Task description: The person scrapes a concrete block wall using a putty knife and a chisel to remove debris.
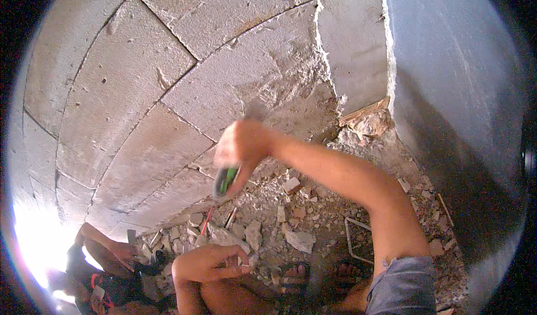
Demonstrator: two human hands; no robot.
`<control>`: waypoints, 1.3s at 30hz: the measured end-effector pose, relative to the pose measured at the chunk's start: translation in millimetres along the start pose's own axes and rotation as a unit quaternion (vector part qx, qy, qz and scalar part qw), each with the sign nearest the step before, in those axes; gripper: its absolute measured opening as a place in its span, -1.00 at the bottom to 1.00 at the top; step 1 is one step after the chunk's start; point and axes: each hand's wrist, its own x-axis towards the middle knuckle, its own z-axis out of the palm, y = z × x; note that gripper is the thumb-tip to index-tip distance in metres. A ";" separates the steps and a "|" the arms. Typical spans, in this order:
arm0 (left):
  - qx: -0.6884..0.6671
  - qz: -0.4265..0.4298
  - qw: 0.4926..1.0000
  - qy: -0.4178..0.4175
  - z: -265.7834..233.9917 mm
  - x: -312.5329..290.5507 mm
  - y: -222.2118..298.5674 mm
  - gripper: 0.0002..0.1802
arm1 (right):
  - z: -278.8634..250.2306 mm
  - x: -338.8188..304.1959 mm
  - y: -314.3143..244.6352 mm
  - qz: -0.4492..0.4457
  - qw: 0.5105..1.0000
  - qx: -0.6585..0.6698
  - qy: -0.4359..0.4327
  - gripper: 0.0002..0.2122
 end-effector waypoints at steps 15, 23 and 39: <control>0.008 -0.002 1.000 0.013 0.5 7.3 23.6 -0.71 | -9.1 -35.3 31.8 0.039 0.987 -0.149 -0.049 -0.84; -0.015 -0.006 1.000 0.005 3.8 2.4 15.5 -0.73 | 19.3 24.5 -15.6 0.000 0.995 -0.099 -0.023 -0.87; -0.012 0.008 1.000 0.025 5.2 -3.9 15.2 -0.77 | 12.0 7.1 4.3 -0.014 0.992 -0.125 -0.026 -0.85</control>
